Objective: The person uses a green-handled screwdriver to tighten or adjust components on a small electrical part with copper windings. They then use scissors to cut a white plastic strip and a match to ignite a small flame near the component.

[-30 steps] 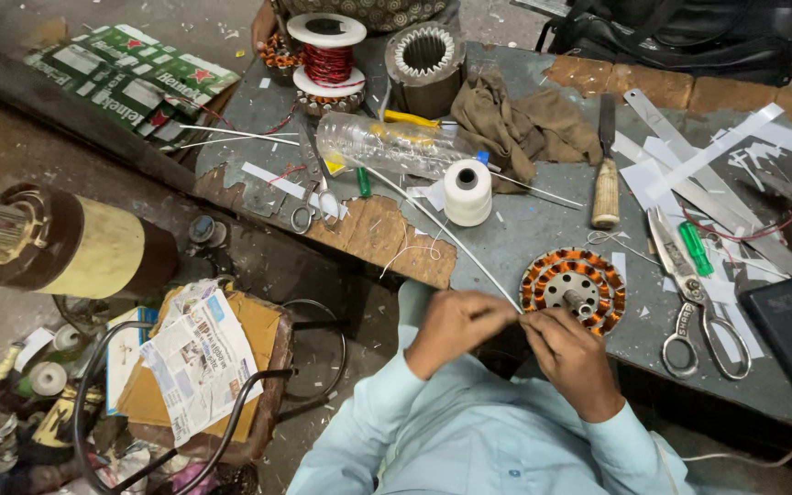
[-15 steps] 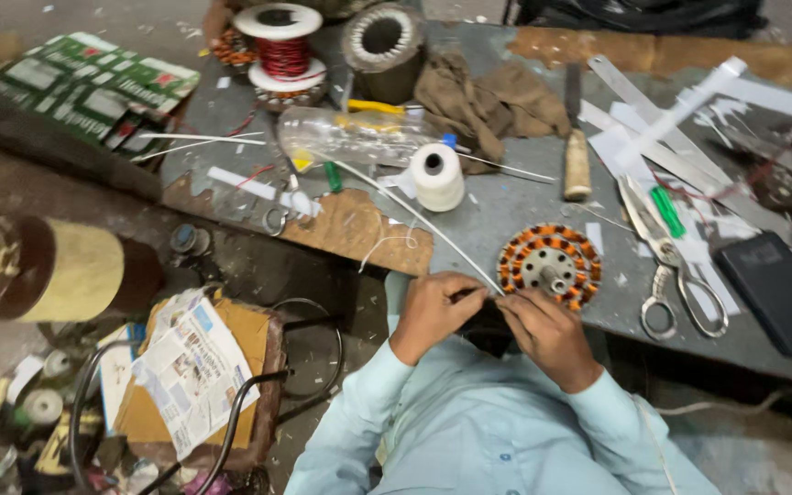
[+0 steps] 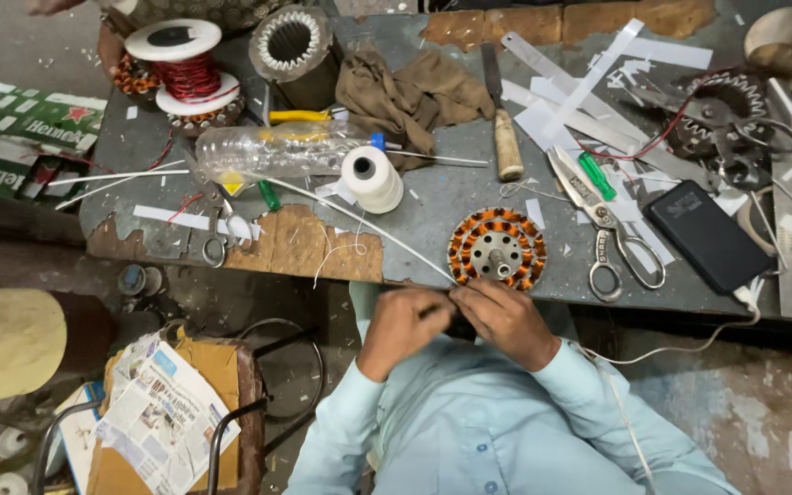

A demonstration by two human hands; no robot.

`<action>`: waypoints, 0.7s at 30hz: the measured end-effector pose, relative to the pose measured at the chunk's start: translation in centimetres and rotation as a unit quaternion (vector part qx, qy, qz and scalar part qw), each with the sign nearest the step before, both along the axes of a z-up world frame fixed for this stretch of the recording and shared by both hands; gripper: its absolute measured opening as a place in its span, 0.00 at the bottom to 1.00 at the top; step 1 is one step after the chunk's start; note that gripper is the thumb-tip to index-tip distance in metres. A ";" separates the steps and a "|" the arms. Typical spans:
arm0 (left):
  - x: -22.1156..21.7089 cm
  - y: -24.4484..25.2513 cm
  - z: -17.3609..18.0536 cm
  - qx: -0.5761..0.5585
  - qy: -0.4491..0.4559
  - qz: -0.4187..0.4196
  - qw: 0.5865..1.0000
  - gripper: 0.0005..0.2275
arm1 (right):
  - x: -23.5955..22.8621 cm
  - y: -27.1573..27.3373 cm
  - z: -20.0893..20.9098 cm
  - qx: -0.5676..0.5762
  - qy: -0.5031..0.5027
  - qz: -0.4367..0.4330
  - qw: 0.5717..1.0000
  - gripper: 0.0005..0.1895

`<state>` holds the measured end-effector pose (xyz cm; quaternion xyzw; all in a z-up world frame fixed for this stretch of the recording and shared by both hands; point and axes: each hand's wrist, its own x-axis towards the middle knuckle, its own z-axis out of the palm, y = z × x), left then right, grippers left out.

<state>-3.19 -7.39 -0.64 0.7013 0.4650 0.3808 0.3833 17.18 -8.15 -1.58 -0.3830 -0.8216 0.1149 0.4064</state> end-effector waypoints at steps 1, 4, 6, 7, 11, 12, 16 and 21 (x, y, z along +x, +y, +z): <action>0.0 -0.1 0.0 0.016 -0.014 -0.054 0.998 0.07 | 0.0 0.0 0.1 0.006 -0.002 0.002 1.000 0.10; 0.0 0.0 -0.2 -0.032 0.014 0.109 0.993 0.07 | 0.0 -0.3 0.0 0.000 0.008 0.005 1.000 0.10; -0.1 -0.1 -0.2 -0.014 0.037 0.011 0.999 0.07 | 0.0 -0.3 -0.1 0.005 0.006 0.002 1.000 0.11; -0.1 0.0 -0.2 -0.003 0.046 -0.038 0.998 0.07 | 0.1 -0.1 -0.1 0.013 -0.003 0.000 1.000 0.12; -0.3 0.0 -0.5 -0.071 0.004 0.046 0.996 0.07 | 0.2 -0.2 -0.5 -0.001 -0.001 0.006 1.000 0.11; -0.5 -0.2 -0.6 -0.055 0.031 0.008 0.998 0.07 | 0.2 -0.3 -0.5 0.005 -0.006 0.003 1.000 0.11; -0.7 -0.1 -1.6 -0.095 -0.037 0.047 0.994 0.07 | 0.3 -0.2 -0.7 0.023 -0.013 0.000 1.000 0.11; -0.7 -0.1 -2.9 -0.099 -0.058 0.012 0.993 0.07 | 0.4 0.0 -0.6 0.029 -0.018 0.003 0.999 0.11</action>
